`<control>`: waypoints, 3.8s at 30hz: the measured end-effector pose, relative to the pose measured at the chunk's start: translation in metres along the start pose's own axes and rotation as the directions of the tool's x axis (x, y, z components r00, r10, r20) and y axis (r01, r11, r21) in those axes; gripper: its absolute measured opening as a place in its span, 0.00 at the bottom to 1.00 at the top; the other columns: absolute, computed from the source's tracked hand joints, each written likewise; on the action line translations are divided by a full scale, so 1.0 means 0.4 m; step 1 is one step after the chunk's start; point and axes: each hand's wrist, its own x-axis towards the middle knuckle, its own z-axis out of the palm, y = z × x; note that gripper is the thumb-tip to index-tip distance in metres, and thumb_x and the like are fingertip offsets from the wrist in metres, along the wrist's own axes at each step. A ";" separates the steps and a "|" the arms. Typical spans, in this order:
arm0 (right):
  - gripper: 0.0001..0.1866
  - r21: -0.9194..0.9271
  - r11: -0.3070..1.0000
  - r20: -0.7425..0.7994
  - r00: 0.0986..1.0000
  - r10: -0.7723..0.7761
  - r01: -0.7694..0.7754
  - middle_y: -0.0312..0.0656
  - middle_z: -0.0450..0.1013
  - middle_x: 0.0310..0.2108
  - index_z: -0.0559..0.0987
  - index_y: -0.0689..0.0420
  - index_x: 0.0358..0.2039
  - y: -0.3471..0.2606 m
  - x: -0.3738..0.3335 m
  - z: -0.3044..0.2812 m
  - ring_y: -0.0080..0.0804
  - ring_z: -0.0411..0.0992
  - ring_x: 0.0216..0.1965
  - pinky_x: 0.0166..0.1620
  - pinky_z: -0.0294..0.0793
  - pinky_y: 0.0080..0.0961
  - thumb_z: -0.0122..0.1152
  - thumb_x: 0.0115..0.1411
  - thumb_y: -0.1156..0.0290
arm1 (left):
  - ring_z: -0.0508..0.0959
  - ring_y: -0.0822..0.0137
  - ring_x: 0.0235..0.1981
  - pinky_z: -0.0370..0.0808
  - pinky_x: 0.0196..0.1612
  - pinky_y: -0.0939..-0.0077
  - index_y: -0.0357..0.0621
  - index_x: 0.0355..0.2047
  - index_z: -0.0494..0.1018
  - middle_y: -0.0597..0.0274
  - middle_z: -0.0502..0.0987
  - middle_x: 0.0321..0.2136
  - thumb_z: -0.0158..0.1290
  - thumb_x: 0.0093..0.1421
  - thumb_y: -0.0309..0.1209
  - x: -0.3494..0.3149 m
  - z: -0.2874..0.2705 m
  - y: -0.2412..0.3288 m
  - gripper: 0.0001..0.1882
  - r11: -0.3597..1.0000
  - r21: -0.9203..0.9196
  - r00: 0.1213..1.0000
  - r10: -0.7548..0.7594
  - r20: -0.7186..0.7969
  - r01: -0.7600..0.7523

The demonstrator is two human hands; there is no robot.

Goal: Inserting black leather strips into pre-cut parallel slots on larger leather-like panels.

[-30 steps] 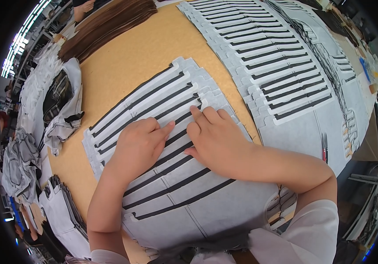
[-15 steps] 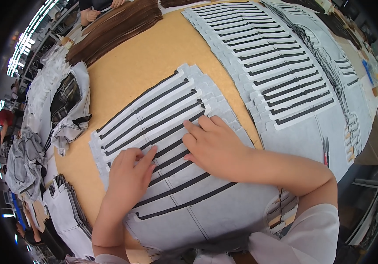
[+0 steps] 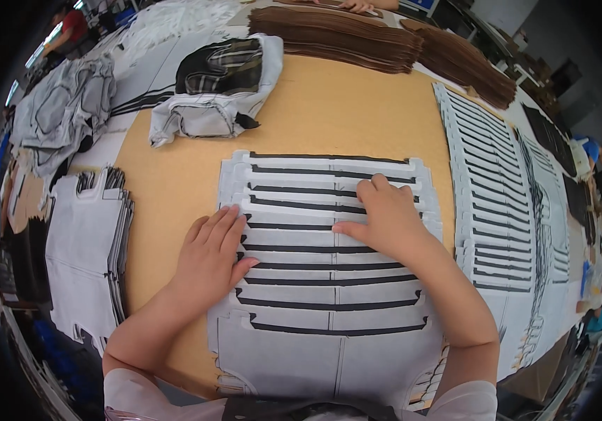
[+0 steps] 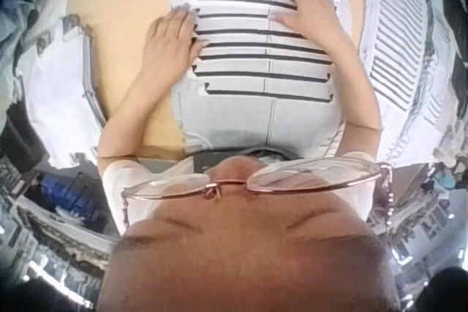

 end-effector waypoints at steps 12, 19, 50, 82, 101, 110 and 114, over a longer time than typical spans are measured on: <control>0.19 -0.095 0.994 0.057 0.997 0.057 -0.051 0.47 0.73 0.31 0.75 0.62 0.25 -0.108 0.072 0.044 0.45 0.72 0.36 0.40 0.70 0.36 0.68 0.54 0.57 | 0.61 0.43 0.63 0.58 0.63 0.47 0.36 0.59 0.66 0.48 0.63 0.62 0.60 0.56 0.45 0.020 0.011 -0.007 0.36 0.998 -0.055 0.999 -0.029 -0.033 0.027; 0.14 0.185 0.976 0.072 0.989 -0.128 0.113 0.49 0.72 0.29 0.76 0.63 0.31 -0.143 0.107 0.099 0.49 0.70 0.36 0.41 0.70 0.39 0.66 0.55 0.64 | 0.60 0.43 0.63 0.57 0.64 0.45 0.35 0.59 0.66 0.48 0.65 0.62 0.59 0.57 0.45 0.024 0.011 -0.007 0.35 0.999 -0.048 0.999 -0.021 -0.024 0.020; 0.10 0.105 0.932 -0.334 0.895 -0.294 0.346 0.42 0.68 0.38 0.78 0.59 0.32 -0.200 0.097 0.222 0.40 0.63 0.42 0.47 0.65 0.33 0.60 0.47 0.80 | 0.76 0.55 0.31 0.73 0.40 0.61 0.39 0.47 0.77 0.56 0.75 0.29 0.53 0.47 0.17 0.137 -0.015 -0.014 0.23 1.000 -0.023 0.999 -0.012 -0.051 0.011; 0.10 0.178 0.910 -0.286 0.905 -0.315 0.373 0.42 0.68 0.35 0.78 0.62 0.30 -0.076 0.026 0.167 0.42 0.66 0.40 0.46 0.70 0.33 0.57 0.44 0.85 | 0.75 0.62 0.27 0.71 0.35 0.71 0.45 0.57 0.74 0.54 0.74 0.27 0.56 0.48 0.22 0.144 -0.032 0.060 0.31 0.951 0.291 0.976 0.038 0.214 -0.101; 0.09 0.018 0.912 -0.207 0.894 -0.397 0.409 0.41 0.69 0.35 0.77 0.61 0.29 0.019 -0.033 0.116 0.38 0.68 0.41 0.47 0.73 0.28 0.61 0.44 0.82 | 0.73 0.62 0.33 0.71 0.39 0.68 0.35 0.50 0.76 0.61 0.70 0.28 0.60 0.55 0.36 0.197 0.054 0.144 0.23 0.973 0.155 0.983 0.180 -0.039 -0.172; 0.17 0.381 0.889 -0.362 0.926 -0.108 0.252 0.43 0.71 0.35 0.79 0.62 0.39 0.058 -0.057 0.135 0.43 0.68 0.41 0.44 0.71 0.33 0.56 0.48 0.90 | 0.74 0.61 0.34 0.73 0.36 0.68 0.40 0.47 0.79 0.59 0.72 0.32 0.60 0.56 0.32 0.218 0.055 0.150 0.18 0.977 0.143 0.984 0.166 -0.061 -0.156; 0.14 0.322 0.903 -0.335 0.926 -0.173 0.285 0.41 0.70 0.35 0.80 0.62 0.36 0.046 -0.051 0.140 0.41 0.68 0.40 0.44 0.71 0.32 0.58 0.48 0.87 | 0.75 0.61 0.33 0.73 0.36 0.69 0.40 0.45 0.80 0.58 0.72 0.34 0.59 0.56 0.25 0.271 0.061 0.097 0.15 0.904 -0.404 0.987 0.161 0.014 -0.142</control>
